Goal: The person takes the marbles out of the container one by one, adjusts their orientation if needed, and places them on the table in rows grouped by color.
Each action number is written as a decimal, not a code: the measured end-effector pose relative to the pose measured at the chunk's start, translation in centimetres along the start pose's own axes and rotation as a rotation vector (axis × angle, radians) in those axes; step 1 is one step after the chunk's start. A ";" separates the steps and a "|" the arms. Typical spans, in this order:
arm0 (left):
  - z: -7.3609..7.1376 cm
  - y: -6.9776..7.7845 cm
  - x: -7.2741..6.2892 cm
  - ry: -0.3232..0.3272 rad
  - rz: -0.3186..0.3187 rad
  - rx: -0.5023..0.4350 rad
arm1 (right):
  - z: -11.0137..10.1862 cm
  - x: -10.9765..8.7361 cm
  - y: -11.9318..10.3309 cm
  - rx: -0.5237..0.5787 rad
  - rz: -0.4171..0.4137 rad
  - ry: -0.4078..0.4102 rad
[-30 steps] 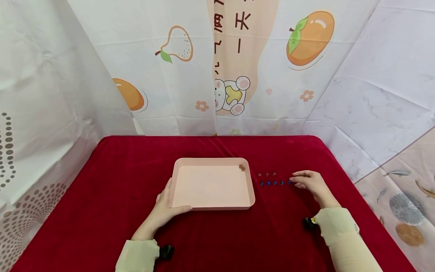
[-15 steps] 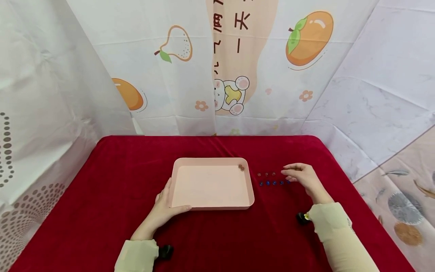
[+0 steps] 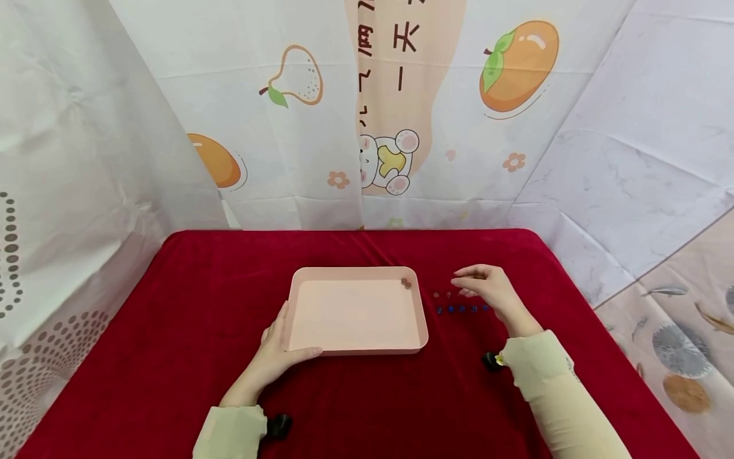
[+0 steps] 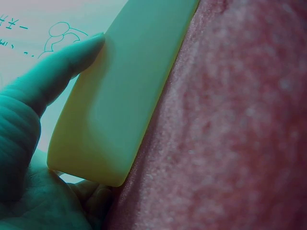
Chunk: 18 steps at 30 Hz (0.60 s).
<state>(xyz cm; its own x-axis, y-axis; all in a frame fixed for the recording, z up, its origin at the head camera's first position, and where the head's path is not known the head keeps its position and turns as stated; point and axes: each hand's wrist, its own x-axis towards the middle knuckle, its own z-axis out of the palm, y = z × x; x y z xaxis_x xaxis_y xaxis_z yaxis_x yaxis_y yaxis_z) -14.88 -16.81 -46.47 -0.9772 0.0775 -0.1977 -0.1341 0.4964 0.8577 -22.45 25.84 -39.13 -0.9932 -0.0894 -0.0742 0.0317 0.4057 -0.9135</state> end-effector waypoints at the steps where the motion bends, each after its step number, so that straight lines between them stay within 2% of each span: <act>1: 0.0 0.0 0.0 0.001 0.001 0.000 | 0.2 0.1 -0.1 -0.003 -0.004 0.000; 11: 0.0 -0.1 0.1 0.003 0.014 -0.005 | 1.5 0.9 -1.4 -0.077 -0.032 -0.018; 18: 0.0 -0.1 0.1 0.002 0.012 -0.002 | 2.0 1.7 -2.3 -0.201 -0.036 -0.012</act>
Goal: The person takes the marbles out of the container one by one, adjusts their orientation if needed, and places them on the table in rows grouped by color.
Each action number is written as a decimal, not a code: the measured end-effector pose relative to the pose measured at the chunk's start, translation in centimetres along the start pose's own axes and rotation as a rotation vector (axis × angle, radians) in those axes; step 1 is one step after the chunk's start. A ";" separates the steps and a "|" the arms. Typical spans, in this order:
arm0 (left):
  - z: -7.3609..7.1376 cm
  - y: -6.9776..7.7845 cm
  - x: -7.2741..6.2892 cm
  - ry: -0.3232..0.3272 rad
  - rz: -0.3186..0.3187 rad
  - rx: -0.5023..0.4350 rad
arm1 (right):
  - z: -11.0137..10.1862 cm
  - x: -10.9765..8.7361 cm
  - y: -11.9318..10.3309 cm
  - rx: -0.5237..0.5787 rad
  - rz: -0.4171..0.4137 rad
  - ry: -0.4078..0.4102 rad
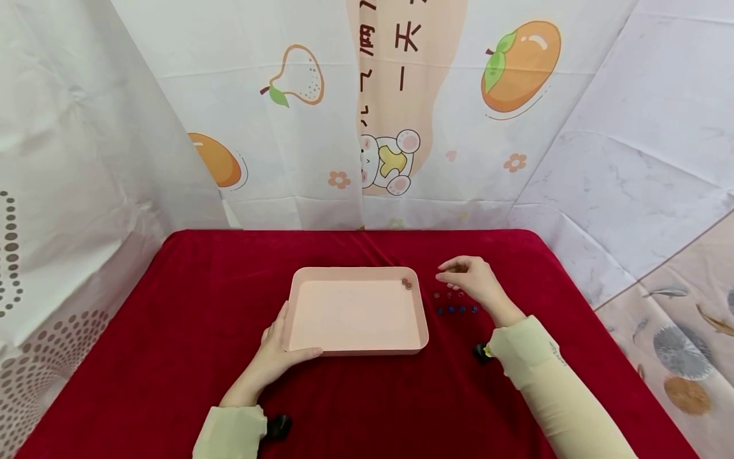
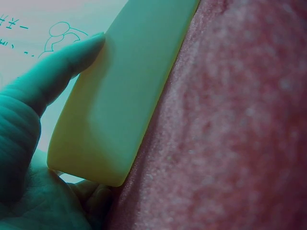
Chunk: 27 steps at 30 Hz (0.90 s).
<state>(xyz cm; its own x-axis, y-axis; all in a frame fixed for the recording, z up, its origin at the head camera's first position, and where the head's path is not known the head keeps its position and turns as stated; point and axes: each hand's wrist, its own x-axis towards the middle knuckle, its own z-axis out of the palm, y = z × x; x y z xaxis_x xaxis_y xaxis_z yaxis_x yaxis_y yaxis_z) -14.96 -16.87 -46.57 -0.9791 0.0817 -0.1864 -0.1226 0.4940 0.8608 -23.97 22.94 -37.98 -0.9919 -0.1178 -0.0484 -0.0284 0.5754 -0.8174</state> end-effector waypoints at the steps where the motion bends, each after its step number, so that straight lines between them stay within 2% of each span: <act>1: 0.0 0.0 0.0 0.000 -0.002 0.000 | 0.1 0.1 -0.1 -0.018 -0.001 -0.002; 16: -0.1 0.0 0.0 -0.011 -0.016 -0.002 | 1.9 1.5 -1.7 -0.266 -0.080 0.013; 27: -0.1 0.0 -0.1 -0.011 -0.018 -0.002 | 3.9 1.5 -2.5 -0.310 -0.073 -0.052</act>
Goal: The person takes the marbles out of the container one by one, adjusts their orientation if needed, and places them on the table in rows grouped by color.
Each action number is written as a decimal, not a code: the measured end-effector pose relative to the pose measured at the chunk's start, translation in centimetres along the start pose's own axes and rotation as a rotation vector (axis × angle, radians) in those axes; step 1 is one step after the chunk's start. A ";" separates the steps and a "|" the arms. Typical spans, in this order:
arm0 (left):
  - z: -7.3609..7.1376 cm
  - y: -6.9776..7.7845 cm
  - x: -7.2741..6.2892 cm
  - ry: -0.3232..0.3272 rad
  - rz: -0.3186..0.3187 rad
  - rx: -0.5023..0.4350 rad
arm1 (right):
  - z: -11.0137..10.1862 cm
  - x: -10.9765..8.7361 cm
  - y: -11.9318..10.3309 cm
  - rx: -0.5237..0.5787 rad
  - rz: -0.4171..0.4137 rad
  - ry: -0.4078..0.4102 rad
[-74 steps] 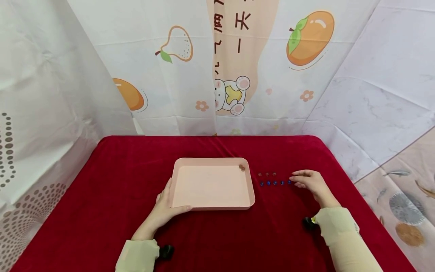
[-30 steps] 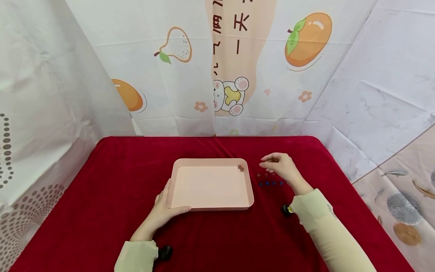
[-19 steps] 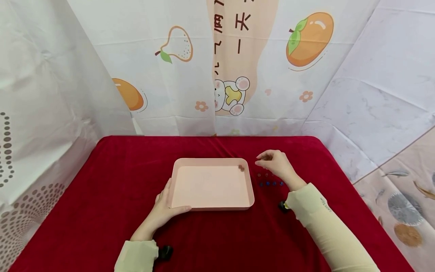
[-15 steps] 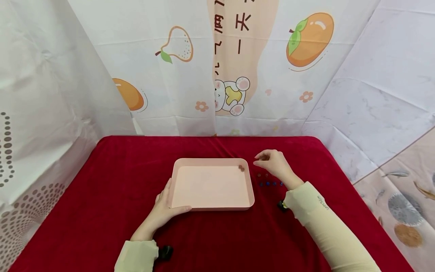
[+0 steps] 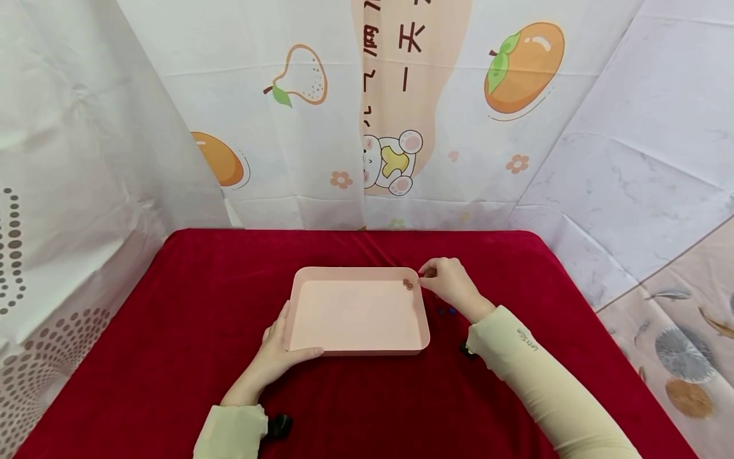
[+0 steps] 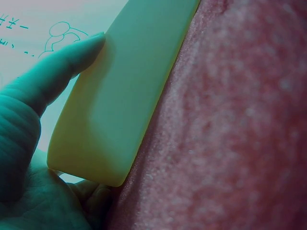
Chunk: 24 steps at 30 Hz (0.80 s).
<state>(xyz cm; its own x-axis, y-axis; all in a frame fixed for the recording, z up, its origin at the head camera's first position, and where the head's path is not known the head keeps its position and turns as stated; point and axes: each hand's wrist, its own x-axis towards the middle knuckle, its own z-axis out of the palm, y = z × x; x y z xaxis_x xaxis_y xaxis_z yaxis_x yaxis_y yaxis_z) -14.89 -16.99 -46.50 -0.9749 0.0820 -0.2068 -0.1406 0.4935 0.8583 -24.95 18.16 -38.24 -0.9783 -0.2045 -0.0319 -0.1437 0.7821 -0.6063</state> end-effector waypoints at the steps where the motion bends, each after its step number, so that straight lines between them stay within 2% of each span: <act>1: 0.0 0.0 0.0 -0.001 0.001 0.000 | 0.2 0.0 -0.1 -0.018 -0.008 0.003; 13: 0.0 0.2 -0.2 -0.004 -0.004 -0.002 | 2.2 0.4 -0.7 -0.119 -0.153 0.029; 20: 0.0 0.1 -0.1 -0.003 0.002 -0.002 | 3.5 0.9 -1.1 -0.316 -0.261 0.058; 24: 0.0 0.1 -0.1 -0.003 0.006 0.000 | 4.0 1.0 -1.5 -0.410 -0.295 0.057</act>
<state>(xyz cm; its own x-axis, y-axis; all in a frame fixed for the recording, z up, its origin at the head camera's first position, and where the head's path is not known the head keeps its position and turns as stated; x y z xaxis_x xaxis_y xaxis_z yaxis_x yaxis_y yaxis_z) -14.82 -16.95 -46.38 -0.9751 0.0877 -0.2036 -0.1351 0.4930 0.8595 -25.12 14.42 -40.56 -0.8922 -0.4279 0.1445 -0.4506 0.8649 -0.2212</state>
